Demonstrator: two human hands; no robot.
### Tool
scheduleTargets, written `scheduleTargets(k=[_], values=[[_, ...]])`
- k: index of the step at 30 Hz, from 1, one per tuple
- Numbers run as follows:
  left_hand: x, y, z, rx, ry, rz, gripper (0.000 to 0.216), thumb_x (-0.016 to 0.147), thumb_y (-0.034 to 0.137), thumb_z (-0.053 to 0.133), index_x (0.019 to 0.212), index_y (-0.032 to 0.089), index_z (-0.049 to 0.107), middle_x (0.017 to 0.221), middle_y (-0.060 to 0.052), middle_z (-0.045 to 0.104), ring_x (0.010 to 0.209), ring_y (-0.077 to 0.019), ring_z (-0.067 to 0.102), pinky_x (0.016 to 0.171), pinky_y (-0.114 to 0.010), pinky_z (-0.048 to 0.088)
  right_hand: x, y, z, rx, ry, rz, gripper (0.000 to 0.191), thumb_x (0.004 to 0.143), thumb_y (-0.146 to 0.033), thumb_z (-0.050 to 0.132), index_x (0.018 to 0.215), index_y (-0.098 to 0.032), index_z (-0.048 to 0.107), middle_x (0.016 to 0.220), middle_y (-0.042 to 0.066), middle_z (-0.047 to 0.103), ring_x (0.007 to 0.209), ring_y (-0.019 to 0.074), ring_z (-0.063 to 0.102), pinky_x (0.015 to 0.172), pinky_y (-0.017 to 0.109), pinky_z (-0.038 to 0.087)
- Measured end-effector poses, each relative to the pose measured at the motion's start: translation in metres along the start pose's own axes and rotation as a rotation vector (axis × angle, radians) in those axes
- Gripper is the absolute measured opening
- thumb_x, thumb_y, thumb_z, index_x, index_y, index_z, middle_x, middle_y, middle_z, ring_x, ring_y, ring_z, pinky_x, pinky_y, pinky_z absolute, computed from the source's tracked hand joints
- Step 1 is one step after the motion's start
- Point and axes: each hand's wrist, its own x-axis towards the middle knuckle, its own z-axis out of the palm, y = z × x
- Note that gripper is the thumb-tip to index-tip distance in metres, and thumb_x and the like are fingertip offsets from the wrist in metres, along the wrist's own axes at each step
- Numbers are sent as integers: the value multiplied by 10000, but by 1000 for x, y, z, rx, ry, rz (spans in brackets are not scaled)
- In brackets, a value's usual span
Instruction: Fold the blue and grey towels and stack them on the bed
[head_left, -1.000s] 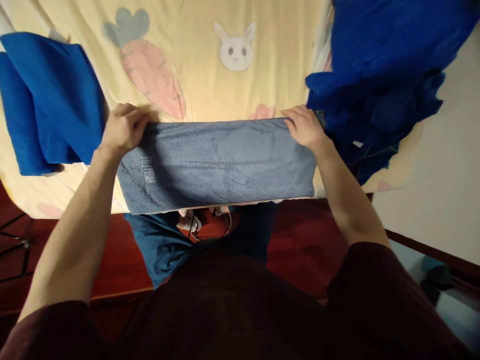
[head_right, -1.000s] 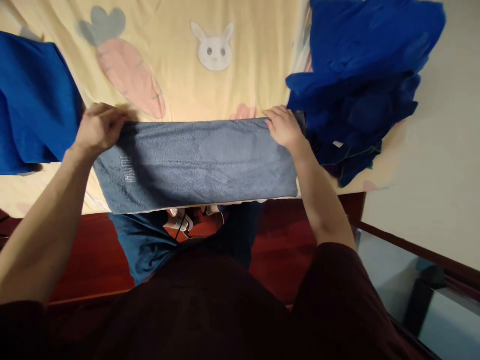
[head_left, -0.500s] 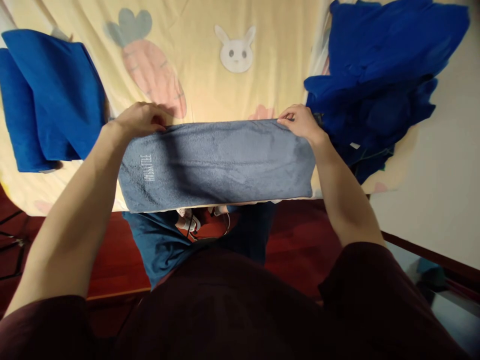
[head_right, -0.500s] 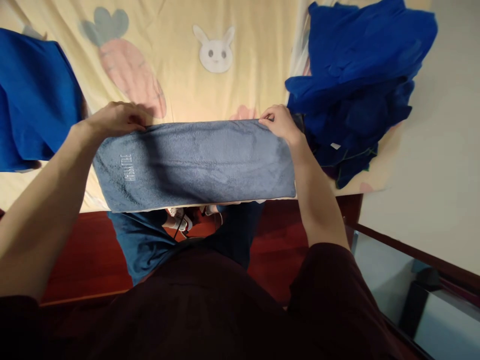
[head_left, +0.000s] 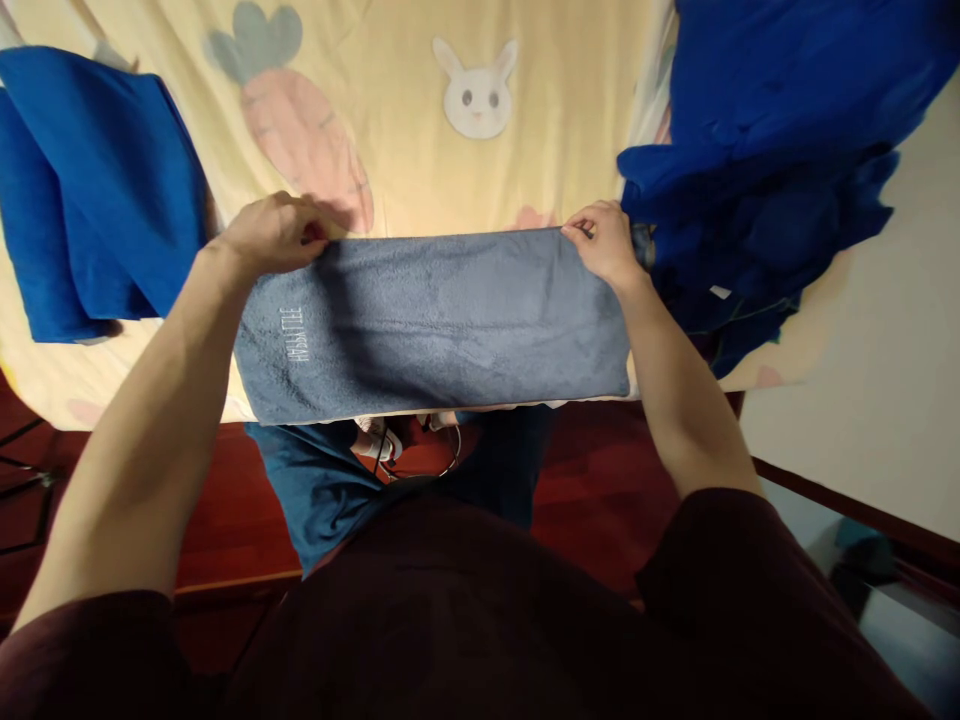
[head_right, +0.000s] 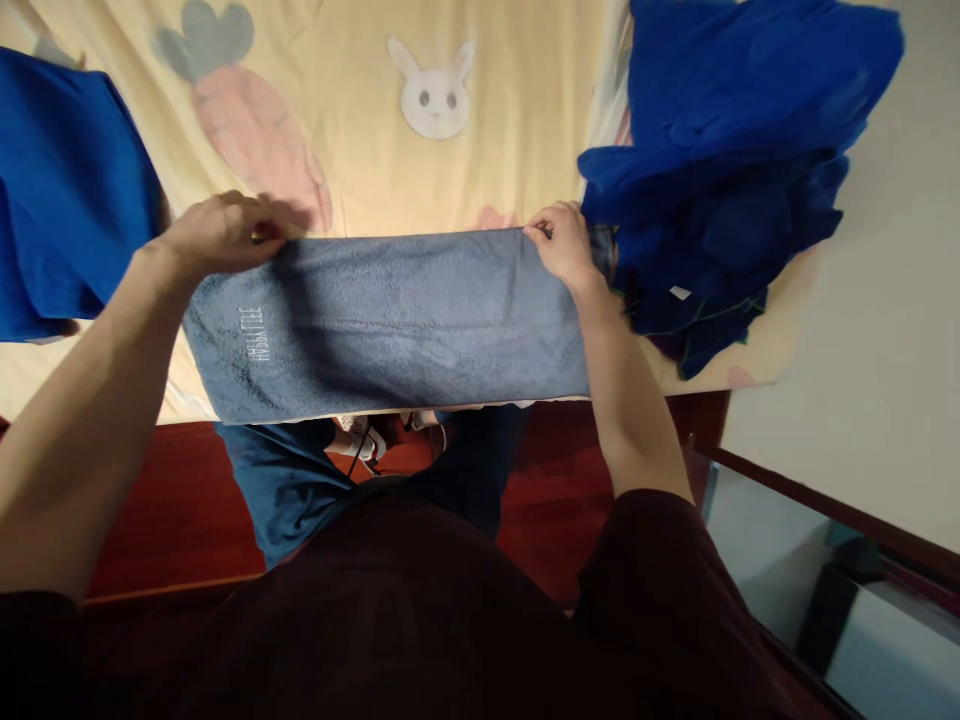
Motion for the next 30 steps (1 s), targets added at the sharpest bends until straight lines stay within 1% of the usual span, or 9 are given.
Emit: scheduleTargets(k=[2, 5, 9, 12, 16, 19, 22, 26, 30], values=[[-1, 4, 0, 54, -47, 43, 424, 896, 388, 524, 1065, 42, 700, 1181, -107, 711, 1153, -237, 569, 1095, -446, 430, -1, -7, 3, -41, 49, 33, 261, 992, -418, 563, 893, -207, 679, 1019, 96, 675, 1098, 257, 562, 1030, 459, 462], [-5, 13, 6, 43, -7, -48, 518, 958, 400, 457, 1191, -34, 617, 1317, -194, 621, 1281, -315, 454, 1119, -565, 364, -5, -21, 6, -98, 107, 120, 349, 1036, -450, 474, 923, -180, 665, 1150, 146, 627, 1245, 295, 460, 1095, 507, 382], [-23, 39, 16, -35, 117, -132, 494, 1010, 373, 386, 1295, 8, 557, 1422, -180, 535, 1360, -333, 362, 1151, -613, 264, -19, -52, 9, -135, 173, 174, 356, 1051, -430, 401, 1063, -210, 680, 1312, 143, 580, 1312, 349, 409, 1110, 588, 334], [-51, 71, 27, -67, 205, -36, 511, 1026, 380, 339, 1432, 114, 498, 1581, -112, 391, 1468, -313, 270, 1203, -603, 188, -38, -92, 20, -106, 157, 27, 415, 1047, -431, 352, 1372, -287, 568, 1573, 35, 414, 1475, 342, 264, 1224, 599, 187], [-91, 91, 45, -172, 152, 20, 652, 971, 546, 390, 1552, 249, 390, 1693, -5, 204, 1575, -323, 12, 1241, -641, 26, -65, -129, 49, -69, -120, -226, 619, 1017, -485, 360, 1612, -360, 243, 1679, -76, 238, 1577, 309, 83, 1283, 598, 31], [-103, 67, 59, -207, 216, -135, 762, 962, 619, 372, 1598, 206, 292, 1715, -28, 83, 1554, -400, -67, 1202, -680, -49, -72, -103, 59, -123, -117, -142, 683, 1014, -516, 347, 1640, -352, 128, 1695, -68, 192, 1588, 294, 43, 1285, 596, 20], [-95, 27, 74, -219, 299, -179, 852, 950, 643, 444, 1610, 138, 255, 1713, -116, -14, 1553, -400, -92, 1204, -653, -79, -70, -43, 46, -245, 23, 78, 674, 1041, -536, 234, 1648, -271, 107, 1704, 17, 175, 1590, 275, 41, 1269, 610, 81], [-77, -9, 87, -307, 376, -180, 1022, 911, 662, 556, 1613, 45, 143, 1692, -192, -98, 1541, -378, -167, 1181, -612, -138, -61, 26, 25, -325, 99, 338, 716, 1051, -558, 118, 1634, -146, 175, 1689, 144, 193, 1584, 278, 95, 1251, 598, 150], [-65, -23, 90, -334, 392, -256, 1080, 907, 674, 581, 1617, 43, 68, 1677, -228, -110, 1530, -400, -154, 1172, -598, -121, -51, 60, 18, -293, 108, 404, 776, 1044, -588, 53, 1607, -90, 246, 1645, 213, 269, 1550, 288, 223, 1228, 574, 233]])
